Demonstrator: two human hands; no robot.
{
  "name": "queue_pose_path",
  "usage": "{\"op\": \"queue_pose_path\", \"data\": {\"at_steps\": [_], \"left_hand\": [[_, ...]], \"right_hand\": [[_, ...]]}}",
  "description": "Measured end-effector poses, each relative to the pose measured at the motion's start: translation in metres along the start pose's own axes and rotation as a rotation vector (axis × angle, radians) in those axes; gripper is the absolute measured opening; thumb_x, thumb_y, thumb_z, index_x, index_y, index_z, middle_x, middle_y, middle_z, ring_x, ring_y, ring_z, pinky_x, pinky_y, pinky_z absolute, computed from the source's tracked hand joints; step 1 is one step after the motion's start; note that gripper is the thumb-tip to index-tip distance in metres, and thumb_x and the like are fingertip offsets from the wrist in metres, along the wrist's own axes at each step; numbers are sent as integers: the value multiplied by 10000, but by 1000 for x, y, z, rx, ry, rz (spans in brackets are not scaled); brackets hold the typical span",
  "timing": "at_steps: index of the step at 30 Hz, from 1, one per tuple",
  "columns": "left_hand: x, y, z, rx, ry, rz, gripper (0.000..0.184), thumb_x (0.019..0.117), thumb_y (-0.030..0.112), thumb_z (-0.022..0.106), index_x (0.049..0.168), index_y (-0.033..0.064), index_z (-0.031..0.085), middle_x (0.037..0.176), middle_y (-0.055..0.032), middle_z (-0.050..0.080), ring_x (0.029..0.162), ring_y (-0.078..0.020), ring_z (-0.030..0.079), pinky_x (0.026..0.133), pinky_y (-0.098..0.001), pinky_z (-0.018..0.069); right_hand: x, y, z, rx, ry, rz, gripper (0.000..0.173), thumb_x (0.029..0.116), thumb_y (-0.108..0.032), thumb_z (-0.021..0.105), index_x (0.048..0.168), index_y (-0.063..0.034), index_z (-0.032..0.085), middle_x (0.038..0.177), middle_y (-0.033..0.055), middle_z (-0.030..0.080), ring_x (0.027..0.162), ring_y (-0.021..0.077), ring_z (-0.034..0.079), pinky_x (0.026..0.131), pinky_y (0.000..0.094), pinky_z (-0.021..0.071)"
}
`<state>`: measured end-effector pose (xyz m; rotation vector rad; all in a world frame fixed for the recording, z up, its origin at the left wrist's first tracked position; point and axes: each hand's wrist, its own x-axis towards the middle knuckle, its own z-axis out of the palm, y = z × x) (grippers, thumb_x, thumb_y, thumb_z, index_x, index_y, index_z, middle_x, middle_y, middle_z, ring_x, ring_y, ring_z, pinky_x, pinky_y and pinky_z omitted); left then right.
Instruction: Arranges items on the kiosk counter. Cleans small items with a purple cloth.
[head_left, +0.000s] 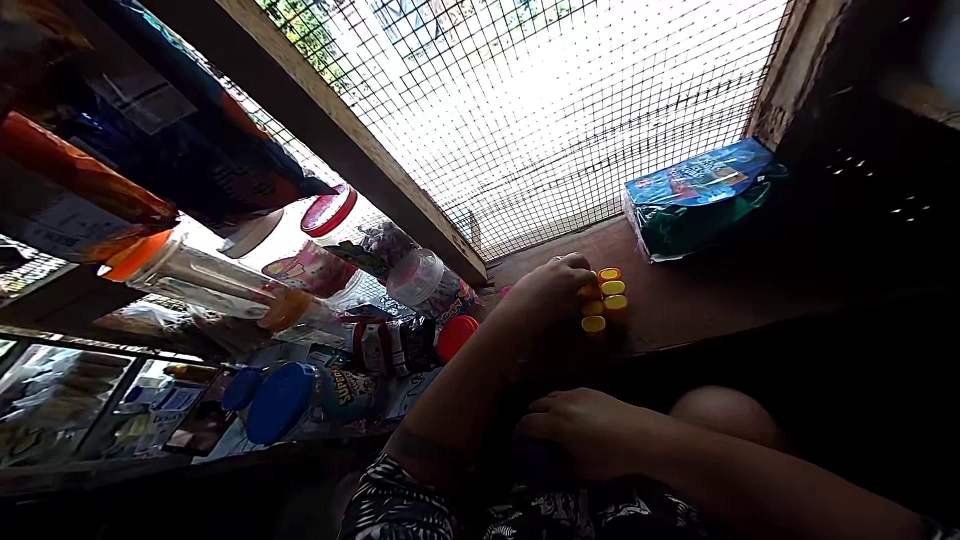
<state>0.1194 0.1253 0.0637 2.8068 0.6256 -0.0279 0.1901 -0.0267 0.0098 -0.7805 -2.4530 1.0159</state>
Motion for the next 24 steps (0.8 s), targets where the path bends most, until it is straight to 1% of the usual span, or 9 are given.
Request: {"op": "queue_pose_path", "data": {"at_steps": [3,6,9,13,20,22,24], "left_hand": [[-1,0,2,3,5,0,212,943,109,701,1146,57,728,1251,-125,660,1170,-290,632,987,-447,527],[-1,-2,4,19,18,26,214,930,87,704,1137,34,717,1236,-137,656,1158,-295,631,989,-452,525],[0,-2,4,37,13,26,213,940,95,689,1139,21,700,1244,-147,646,1164,-297,629,996,-449,519],[-1,1,3,40,7,-9,216,953,107,674,1154,30,686,1256,-144,641,1179,-307,616,1001,-463,513],[-4,8,-5,6,-9,-60,249,991,137,630,1219,37,642,1214,-152,661,1138,-301,649,972,-465,533],[-7,9,-9,-23,22,-59,248,999,141,619,1222,32,639,1210,-160,663,1120,-300,658,960,-468,535],[-16,11,-18,-47,93,-67,243,994,143,626,1217,45,640,1205,-148,662,1076,-282,672,925,-472,553]], "right_hand": [[0,0,1,0,-1,0,376,885,-138,737,1248,-74,665,1194,185,678,1116,363,657,897,545,539],[0,-1,0,7,-9,9,393,880,-135,745,1258,-71,661,1196,186,677,1117,367,656,899,550,538],[0,-1,0,9,6,3,393,869,-134,753,1248,-75,666,1182,184,680,1099,361,662,886,546,543],[0,-1,0,19,3,12,396,871,-134,757,1253,-80,668,1185,183,680,1098,362,661,884,554,542],[-2,0,0,34,2,12,408,880,-144,752,1274,-86,661,1213,182,675,1129,357,653,924,543,531],[-2,0,-1,45,-10,30,408,886,-145,746,1281,-88,657,1223,181,671,1138,356,648,931,547,525],[-1,0,-2,44,-12,50,405,899,-156,736,1291,-99,655,1230,169,671,1147,344,646,947,542,522]]}}
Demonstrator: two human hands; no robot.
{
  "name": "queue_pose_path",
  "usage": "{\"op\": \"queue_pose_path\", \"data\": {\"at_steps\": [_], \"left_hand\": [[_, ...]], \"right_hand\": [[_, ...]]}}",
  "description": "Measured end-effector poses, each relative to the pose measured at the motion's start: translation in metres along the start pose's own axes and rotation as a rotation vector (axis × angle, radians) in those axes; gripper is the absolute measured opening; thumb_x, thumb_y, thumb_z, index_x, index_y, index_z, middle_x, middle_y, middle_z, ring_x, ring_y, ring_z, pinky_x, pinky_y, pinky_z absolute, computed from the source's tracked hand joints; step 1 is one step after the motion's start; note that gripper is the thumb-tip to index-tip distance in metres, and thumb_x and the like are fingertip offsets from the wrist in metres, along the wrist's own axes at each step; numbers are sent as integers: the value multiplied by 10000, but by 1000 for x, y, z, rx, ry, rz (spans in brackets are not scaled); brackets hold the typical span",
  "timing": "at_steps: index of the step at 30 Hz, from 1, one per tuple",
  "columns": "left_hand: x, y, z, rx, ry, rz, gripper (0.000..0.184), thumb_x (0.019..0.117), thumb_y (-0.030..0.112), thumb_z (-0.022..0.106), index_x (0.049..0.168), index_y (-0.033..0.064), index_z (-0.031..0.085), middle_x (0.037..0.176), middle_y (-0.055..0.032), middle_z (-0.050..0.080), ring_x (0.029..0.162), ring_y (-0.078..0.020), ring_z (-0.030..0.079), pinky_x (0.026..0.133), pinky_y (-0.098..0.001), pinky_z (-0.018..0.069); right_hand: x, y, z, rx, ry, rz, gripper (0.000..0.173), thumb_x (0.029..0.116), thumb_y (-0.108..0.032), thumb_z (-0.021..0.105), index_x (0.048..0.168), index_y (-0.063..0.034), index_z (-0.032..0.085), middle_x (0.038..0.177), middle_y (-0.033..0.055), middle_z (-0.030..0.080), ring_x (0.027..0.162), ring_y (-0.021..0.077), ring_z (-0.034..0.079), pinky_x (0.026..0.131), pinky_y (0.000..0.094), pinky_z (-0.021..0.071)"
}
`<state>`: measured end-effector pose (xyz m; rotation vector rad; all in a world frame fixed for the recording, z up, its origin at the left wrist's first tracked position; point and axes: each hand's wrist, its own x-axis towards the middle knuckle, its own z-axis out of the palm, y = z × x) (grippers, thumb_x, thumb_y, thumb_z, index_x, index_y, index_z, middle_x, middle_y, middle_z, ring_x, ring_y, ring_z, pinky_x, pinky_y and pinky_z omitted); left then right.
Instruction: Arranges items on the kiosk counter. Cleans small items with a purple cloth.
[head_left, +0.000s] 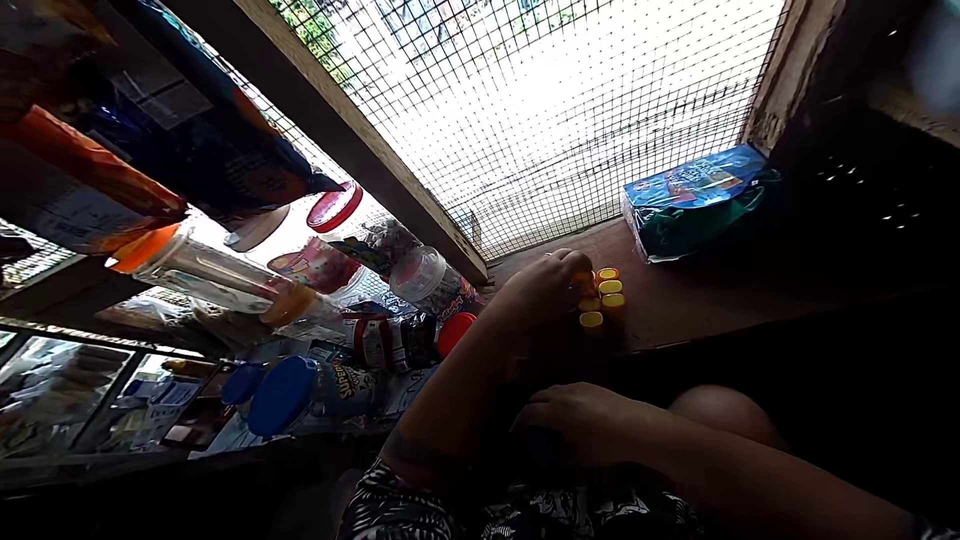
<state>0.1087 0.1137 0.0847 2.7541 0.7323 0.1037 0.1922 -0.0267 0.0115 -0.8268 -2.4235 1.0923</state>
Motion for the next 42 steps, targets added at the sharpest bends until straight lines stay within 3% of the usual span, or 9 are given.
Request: {"op": "queue_pose_path", "data": {"at_steps": [7,9,12,18,21,23,29,36,42], "left_hand": [[-104,6,-43,-185,530,-46,285,924,168,657,1180,43,663,1139,-67,684,997,-129,677,868,-337,588],[-139,6,-40,-295,694,-121,293,916,176,672,1183,54,662,1108,-7,700,970,-62,680,859,-277,592],[-176,11,-28,-519,823,-285,225,905,194,689,1129,203,665,1017,140,708,878,21,673,769,-192,584],[-189,10,17,-648,714,-342,323,925,176,685,1225,66,641,893,44,696,769,-33,663,706,-229,582],[-182,17,40,-712,653,-289,305,959,151,669,1231,22,623,898,8,698,775,-47,670,723,-244,588],[-179,21,53,-688,657,-239,291,965,138,663,1216,-5,623,898,-18,702,782,-53,672,736,-249,588],[-196,16,47,-658,776,-231,293,955,124,668,1228,34,611,965,11,707,809,-25,674,731,-221,592],[-193,26,85,-747,669,-230,231,975,124,654,1146,-30,658,1029,-84,696,869,-69,689,797,-250,601],[-194,31,89,-844,629,-206,289,984,122,647,1205,-57,596,995,-56,700,879,-58,682,813,-238,586]], "right_hand": [[-4,-2,1,111,170,67,458,917,-230,747,1344,-114,633,1276,145,670,1197,299,634,1022,509,498],[-6,0,5,248,352,62,492,918,-264,750,1355,-78,618,1245,127,686,1160,213,652,1023,422,513],[-5,2,12,507,603,-1,466,959,-240,699,1348,-8,588,1205,68,706,1105,61,664,983,265,546],[-3,-3,22,922,712,-37,548,1048,-392,542,1424,5,497,1298,82,685,1206,162,648,1056,348,524],[3,-6,31,876,743,11,603,1034,-407,562,1483,-23,439,1290,41,670,1167,95,643,1020,290,532],[8,-7,36,785,684,87,607,993,-303,626,1486,-13,422,1275,46,636,1141,59,624,1000,248,527],[13,-9,36,589,538,73,616,883,-201,775,1413,-23,517,1235,24,678,1112,7,640,982,197,531],[17,-6,51,566,752,88,468,966,-235,668,1385,-57,560,1191,50,634,1040,52,637,909,227,554],[19,-7,54,558,861,117,487,958,-335,634,1407,-158,575,1199,15,527,1060,19,566,905,189,515]]}}
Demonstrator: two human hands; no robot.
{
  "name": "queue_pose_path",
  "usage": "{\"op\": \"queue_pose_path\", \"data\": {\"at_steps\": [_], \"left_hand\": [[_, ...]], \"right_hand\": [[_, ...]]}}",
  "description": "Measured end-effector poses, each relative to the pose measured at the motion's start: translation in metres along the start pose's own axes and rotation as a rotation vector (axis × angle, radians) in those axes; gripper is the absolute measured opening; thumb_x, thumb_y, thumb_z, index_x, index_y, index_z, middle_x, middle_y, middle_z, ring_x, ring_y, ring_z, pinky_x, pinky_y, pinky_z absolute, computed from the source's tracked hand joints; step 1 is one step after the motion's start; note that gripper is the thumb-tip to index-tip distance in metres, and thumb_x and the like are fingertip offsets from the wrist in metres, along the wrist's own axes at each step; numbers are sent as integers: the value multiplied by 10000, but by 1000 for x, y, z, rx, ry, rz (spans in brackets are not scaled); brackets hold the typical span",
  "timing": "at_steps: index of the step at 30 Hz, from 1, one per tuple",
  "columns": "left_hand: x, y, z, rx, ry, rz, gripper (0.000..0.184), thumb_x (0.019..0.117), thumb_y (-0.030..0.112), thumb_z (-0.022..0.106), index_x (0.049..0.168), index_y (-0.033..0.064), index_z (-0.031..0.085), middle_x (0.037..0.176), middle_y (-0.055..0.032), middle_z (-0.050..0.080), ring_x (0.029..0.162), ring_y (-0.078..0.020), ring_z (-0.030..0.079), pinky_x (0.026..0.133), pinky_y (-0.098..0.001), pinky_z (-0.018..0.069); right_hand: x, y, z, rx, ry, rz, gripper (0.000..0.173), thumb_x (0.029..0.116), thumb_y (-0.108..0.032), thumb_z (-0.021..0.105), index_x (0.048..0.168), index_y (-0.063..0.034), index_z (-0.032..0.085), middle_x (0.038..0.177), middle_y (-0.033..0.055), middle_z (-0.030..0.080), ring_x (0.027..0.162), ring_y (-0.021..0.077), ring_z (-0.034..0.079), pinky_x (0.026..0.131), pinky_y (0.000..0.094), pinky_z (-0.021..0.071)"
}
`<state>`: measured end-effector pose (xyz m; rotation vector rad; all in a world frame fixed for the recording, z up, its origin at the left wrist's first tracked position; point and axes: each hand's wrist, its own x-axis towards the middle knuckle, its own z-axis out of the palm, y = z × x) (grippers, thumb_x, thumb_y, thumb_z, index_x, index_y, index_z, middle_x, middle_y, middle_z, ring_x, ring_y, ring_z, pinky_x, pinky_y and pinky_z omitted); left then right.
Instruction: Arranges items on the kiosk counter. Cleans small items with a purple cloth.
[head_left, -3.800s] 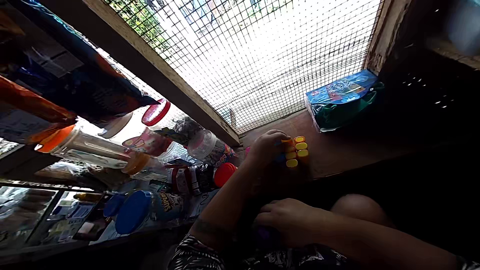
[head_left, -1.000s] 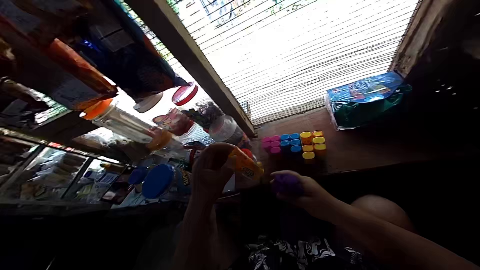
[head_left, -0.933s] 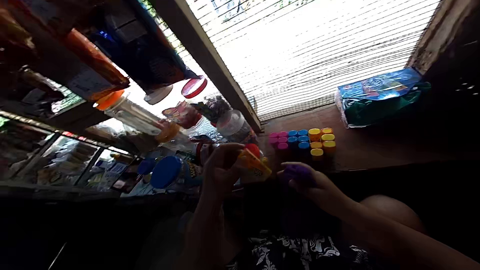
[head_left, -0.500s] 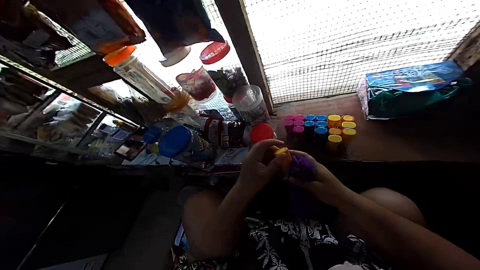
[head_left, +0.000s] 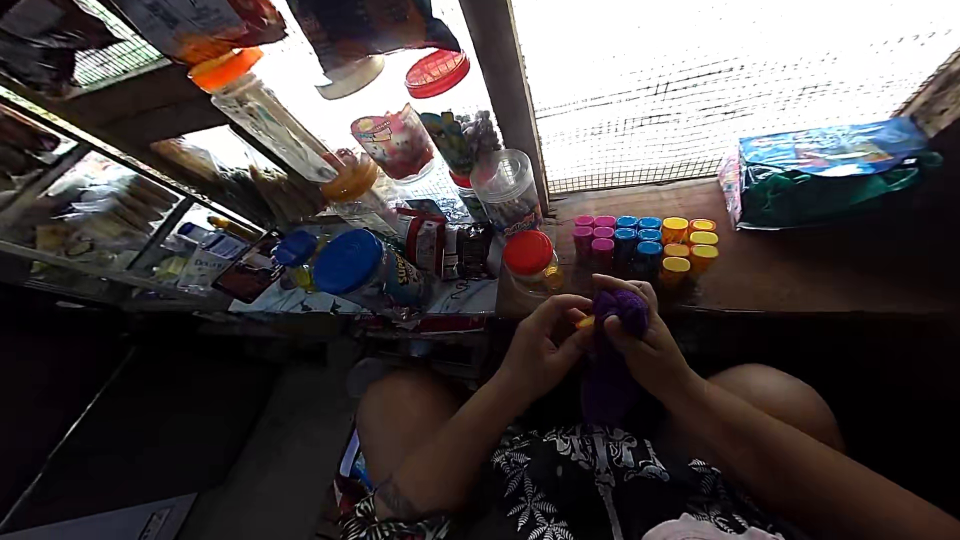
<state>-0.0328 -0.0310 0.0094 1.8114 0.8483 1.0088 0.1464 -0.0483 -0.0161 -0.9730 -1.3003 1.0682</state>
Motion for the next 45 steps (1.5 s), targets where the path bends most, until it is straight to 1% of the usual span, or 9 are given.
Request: {"op": "queue_pose_path", "data": {"at_steps": [4,7,14,22,26,32,36,39,45], "left_hand": [[-1,-2,-2,-50,101,37,280,983,79,638,1234,-26,576,981,-26,705,875,-53,685,823,-259,592],[0,-1,-9,-58,209,58,292,966,60,646,1250,41,578,1017,-10,707,874,-60,691,804,-272,602],[4,5,-4,-43,282,110,241,969,76,657,1202,79,598,1044,19,682,879,-30,673,797,-236,594],[4,-7,10,-19,106,183,168,984,141,663,1101,21,675,1038,-50,676,1016,-87,654,935,-286,555],[3,-9,11,-27,128,265,135,998,142,644,1084,44,678,1061,-50,679,1046,-86,650,942,-277,552],[6,-3,1,-39,281,317,103,1027,216,603,1084,157,664,1049,47,645,1005,-29,630,873,-221,554],[5,-3,7,-6,294,343,88,1031,216,593,1071,151,637,1037,28,618,1000,-45,620,874,-240,552],[3,-6,18,-2,294,377,70,1029,182,596,1066,126,614,1034,5,601,1012,-50,614,893,-233,543],[4,-4,16,-14,192,386,111,1038,199,583,1075,98,613,1039,-14,603,1033,-51,609,931,-238,530]], "right_hand": [[1,-3,-2,51,-158,71,771,904,-229,750,1544,-104,339,1197,2,671,1047,6,657,937,208,557],[1,-4,-6,67,-198,104,919,829,-187,825,1576,-129,294,1204,30,679,1062,61,678,944,253,577],[-5,-11,-5,198,-190,167,403,863,-91,771,1221,-28,597,1076,0,717,1014,62,685,917,248,577],[-3,-8,-12,108,-18,-12,173,968,-135,648,1129,-73,629,985,-69,705,927,-3,673,857,205,575],[-5,-12,-12,184,-91,94,219,997,-194,625,1183,-81,601,1010,-75,697,953,2,670,878,211,570],[-10,-17,-14,415,-337,225,529,935,-271,726,1378,-68,521,1174,-83,693,1094,20,651,978,243,544],[-11,-12,-12,343,-362,119,721,849,-76,786,1472,-18,427,1295,-19,653,1180,60,628,1037,263,527],[-10,-4,-9,206,-248,-19,702,824,-46,808,1439,3,472,1306,32,651,1187,83,630,1039,263,530],[-8,-3,-14,194,-189,-101,529,859,-93,794,1338,-45,575,1211,-7,692,1115,80,662,995,272,557]]}}
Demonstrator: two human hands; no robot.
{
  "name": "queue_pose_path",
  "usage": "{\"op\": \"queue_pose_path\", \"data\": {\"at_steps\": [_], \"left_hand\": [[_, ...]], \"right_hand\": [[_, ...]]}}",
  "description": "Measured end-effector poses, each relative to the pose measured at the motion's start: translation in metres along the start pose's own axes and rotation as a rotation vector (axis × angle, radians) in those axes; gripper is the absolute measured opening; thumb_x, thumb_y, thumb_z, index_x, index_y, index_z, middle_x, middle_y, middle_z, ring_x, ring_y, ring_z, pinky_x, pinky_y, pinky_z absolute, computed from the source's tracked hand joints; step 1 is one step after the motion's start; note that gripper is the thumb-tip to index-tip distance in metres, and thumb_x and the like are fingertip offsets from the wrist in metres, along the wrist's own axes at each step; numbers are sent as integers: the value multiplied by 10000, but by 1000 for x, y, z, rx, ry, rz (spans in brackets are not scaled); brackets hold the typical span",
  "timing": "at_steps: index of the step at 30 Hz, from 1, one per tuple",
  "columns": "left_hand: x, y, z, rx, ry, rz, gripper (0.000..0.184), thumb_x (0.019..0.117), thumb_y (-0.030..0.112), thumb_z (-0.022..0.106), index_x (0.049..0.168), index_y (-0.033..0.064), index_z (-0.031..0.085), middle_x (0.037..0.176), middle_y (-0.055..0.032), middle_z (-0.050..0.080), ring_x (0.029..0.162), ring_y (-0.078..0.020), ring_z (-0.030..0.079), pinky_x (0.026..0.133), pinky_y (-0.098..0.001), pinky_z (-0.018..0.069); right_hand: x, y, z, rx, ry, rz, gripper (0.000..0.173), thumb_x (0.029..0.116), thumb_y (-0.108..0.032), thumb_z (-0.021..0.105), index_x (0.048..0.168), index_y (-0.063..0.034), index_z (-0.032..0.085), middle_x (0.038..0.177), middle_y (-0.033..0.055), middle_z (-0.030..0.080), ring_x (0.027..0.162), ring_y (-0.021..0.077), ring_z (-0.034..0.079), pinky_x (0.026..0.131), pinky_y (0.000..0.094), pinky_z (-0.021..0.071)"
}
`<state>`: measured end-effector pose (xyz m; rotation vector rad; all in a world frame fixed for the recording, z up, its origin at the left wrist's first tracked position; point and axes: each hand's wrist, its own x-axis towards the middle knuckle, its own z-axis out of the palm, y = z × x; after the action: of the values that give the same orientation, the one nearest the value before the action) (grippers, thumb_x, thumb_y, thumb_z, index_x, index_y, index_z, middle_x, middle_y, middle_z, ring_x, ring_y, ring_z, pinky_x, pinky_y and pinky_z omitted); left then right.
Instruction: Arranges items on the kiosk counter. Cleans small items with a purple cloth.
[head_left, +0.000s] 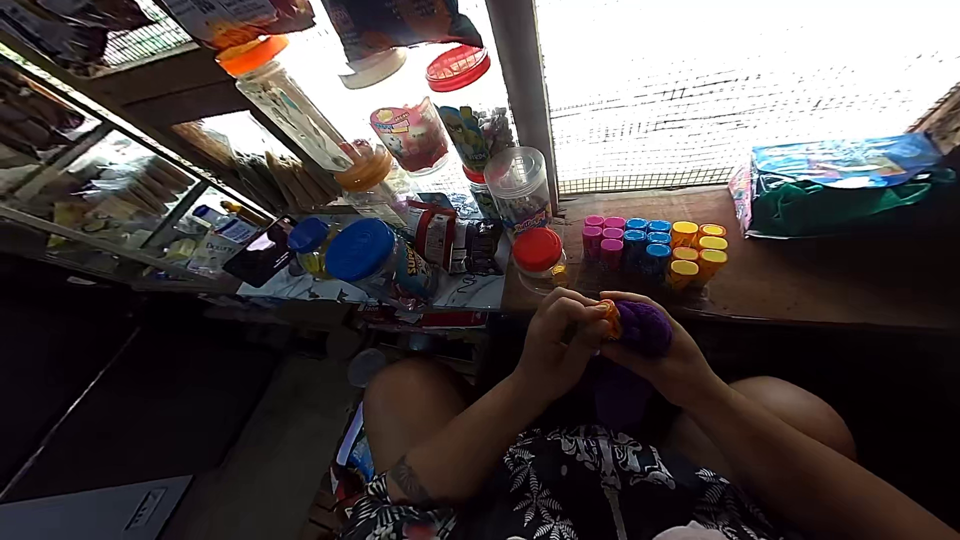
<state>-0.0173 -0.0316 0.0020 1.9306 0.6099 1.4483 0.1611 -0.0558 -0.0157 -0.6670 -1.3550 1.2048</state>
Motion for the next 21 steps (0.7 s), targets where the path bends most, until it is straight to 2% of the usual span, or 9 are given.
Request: {"op": "queue_pose_path", "data": {"at_steps": [2,5,7,9,11,13,16,19,21], "left_hand": [[1,-1,-6,-43,-86,-2,149,1047,218,566,1085,82,611,1067,-33,613,1066,-66,606,952,-253,522],[2,-3,-15,-132,-239,3,202,1066,244,525,1106,63,604,1128,-60,639,1125,-88,607,993,-279,504],[3,-3,-19,-162,-314,14,208,1075,235,501,1101,53,597,1156,-89,655,1157,-124,600,1025,-317,475],[5,-4,-19,-172,-334,39,205,1079,210,489,1096,31,586,1158,-116,654,1183,-149,588,1055,-334,447],[7,-4,-19,-171,-313,44,192,1076,180,487,1090,14,583,1157,-129,660,1185,-155,587,1063,-338,433],[7,-3,-15,-157,-252,34,200,1066,162,508,1083,-16,598,1159,-152,667,1197,-171,592,1075,-350,434],[3,5,-3,-19,-96,-25,215,987,128,642,1122,-38,671,1175,-175,654,1185,-208,592,1057,-370,463],[-5,10,12,68,-36,-12,436,900,202,764,1224,-60,635,1203,-203,627,1186,-236,582,1053,-372,467],[-12,11,21,75,-15,-27,550,861,214,805,1271,-83,589,1233,-236,606,1191,-247,583,1019,-343,489]], "right_hand": [[-1,-1,-1,42,-37,-4,459,902,-116,754,1324,-58,584,1196,-21,696,1101,73,663,979,273,560],[-2,-7,-2,132,-121,27,369,980,-208,671,1330,-129,584,1193,-79,687,1071,29,653,952,244,554],[-1,-12,-4,196,-160,97,404,1008,-339,623,1360,-146,582,1183,-76,690,1042,28,655,918,235,558],[0,-13,-8,265,-215,156,495,993,-400,635,1409,-144,557,1212,-49,688,1050,55,663,918,254,567],[1,-14,-9,308,-230,194,575,945,-387,703,1438,-142,539,1219,-30,691,1037,73,673,905,264,577],[2,-16,-7,285,-169,195,629,893,-375,762,1436,-143,542,1228,-47,687,1040,57,669,896,246,576],[1,-14,-4,207,-37,129,617,862,-375,790,1399,-168,569,1192,-84,698,1022,29,666,884,213,567],[1,-11,-4,169,46,91,556,882,-458,753,1338,-180,600,1056,-76,721,903,43,683,804,219,582],[0,-13,-1,128,95,100,514,890,-510,721,1280,-188,628,1021,-87,730,872,32,691,779,210,589]]}}
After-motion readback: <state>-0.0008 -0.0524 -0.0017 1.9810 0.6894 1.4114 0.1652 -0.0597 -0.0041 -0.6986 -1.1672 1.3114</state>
